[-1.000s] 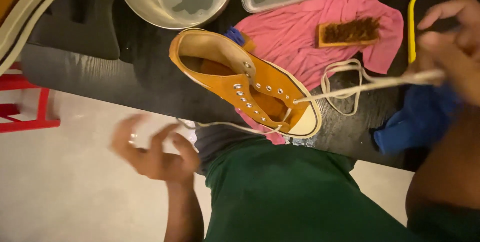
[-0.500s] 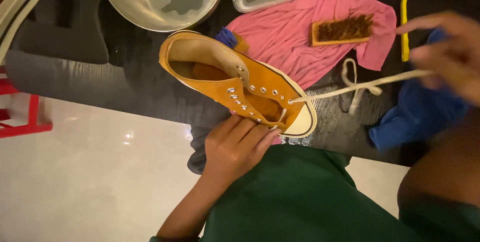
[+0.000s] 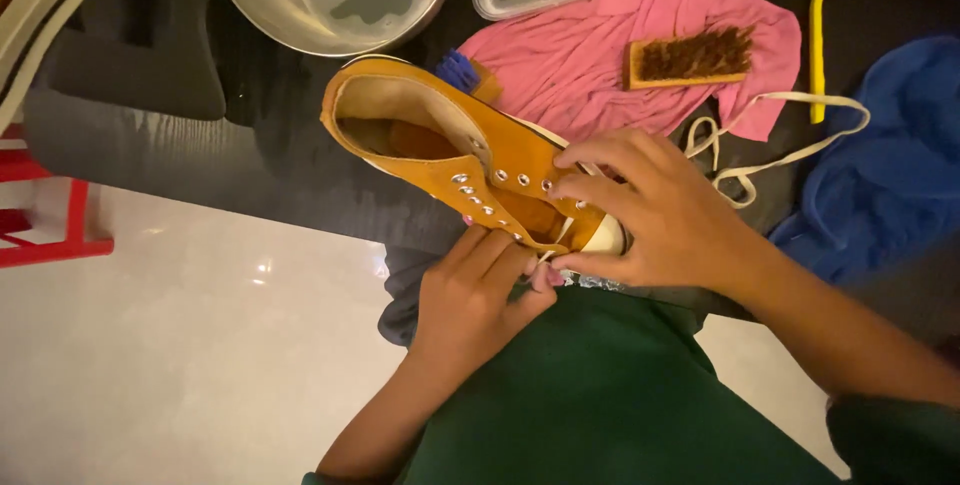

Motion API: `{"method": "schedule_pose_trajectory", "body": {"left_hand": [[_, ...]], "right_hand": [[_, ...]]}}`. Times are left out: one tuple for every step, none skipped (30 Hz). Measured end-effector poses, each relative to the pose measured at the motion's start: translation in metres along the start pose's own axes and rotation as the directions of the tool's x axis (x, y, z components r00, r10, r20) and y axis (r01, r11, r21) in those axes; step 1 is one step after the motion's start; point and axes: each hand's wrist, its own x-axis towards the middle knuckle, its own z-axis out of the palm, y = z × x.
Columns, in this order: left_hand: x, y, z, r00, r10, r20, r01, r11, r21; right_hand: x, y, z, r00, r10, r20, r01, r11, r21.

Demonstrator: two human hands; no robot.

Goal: The person laces a tan high-top sneaker by threading white shoelaces through the eyelets. They pull the laces tight and arrange them across the shoe's opening.

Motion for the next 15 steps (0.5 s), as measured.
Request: {"method": "schedule_pose_trajectory", "body": {"left_hand": [[0.000,-0.001,0.000,1.000,0.007,0.005,-0.007,1.000,0.012],[-0.001,-0.001,-0.002,1.000,0.006,0.005,-0.006,1.000,0.014],[-0.001,-0.001,-0.002,1.000,-0.001,0.017,0.001,1.000,0.027],[-0.002,-0.001,-0.003,0.999,-0.009,0.031,0.008,0.999,0.040],[-0.005,-0.006,-0.015,0.999,-0.011,0.032,0.010,0.999,0.043],[-0.008,-0.011,-0.027,0.981,-0.018,0.195,0.037,0.995,-0.092],[-0.010,-0.016,-0.038,0.936,-0.001,0.351,0.083,0.972,-0.220],[-0.016,-0.022,-0.052,0.935,0.004,0.354,0.079,0.972,-0.221],[-0.022,-0.029,-0.066,0.906,-0.050,0.420,0.178,0.946,-0.271],[-0.028,-0.035,-0.078,0.866,-0.094,0.491,0.279,0.906,-0.318],[-0.030,-0.035,-0.077,0.864,-0.087,0.497,0.277,0.905,-0.323],[-0.033,-0.034,-0.078,0.859,-0.170,0.484,0.325,0.910,-0.257],[-0.036,-0.035,-0.080,0.849,-0.252,0.464,0.373,0.908,-0.190],[-0.030,-0.031,-0.077,0.849,-0.250,0.466,0.373,0.908,-0.192],[-0.025,-0.029,-0.074,0.934,-0.190,0.304,0.240,0.961,-0.137]], "right_hand": [[0.000,0.001,0.002,0.999,0.002,-0.043,-0.003,1.000,-0.029],[0.001,0.000,0.003,0.999,0.000,-0.043,-0.001,1.000,-0.028],[0.001,-0.001,0.004,0.998,0.008,-0.056,-0.010,0.999,-0.045],[0.002,-0.002,0.005,0.997,0.016,-0.070,-0.020,0.998,-0.060],[0.002,-0.002,0.005,0.997,0.014,-0.071,-0.018,0.998,-0.057],[0.001,-0.002,0.005,0.998,0.023,-0.066,-0.027,0.998,-0.058],[0.001,-0.002,0.005,0.998,0.032,-0.061,-0.035,0.998,-0.060],[0.001,-0.003,0.005,0.997,0.035,-0.064,-0.039,0.997,-0.062],[0.002,-0.003,0.005,0.997,0.050,-0.055,-0.051,0.998,-0.029],[0.000,-0.004,0.004,0.997,0.070,-0.041,-0.070,0.998,0.004],[-0.003,-0.002,0.003,0.996,0.080,-0.041,-0.080,0.997,0.002],[-0.003,-0.001,0.004,0.996,0.078,-0.035,-0.078,0.997,0.010],[-0.003,-0.001,0.004,0.997,0.077,-0.028,-0.076,0.997,0.019],[-0.005,0.002,0.002,0.996,0.079,-0.027,-0.079,0.997,0.018],[-0.006,0.005,0.001,0.996,0.084,0.001,-0.084,0.996,0.032]]}}
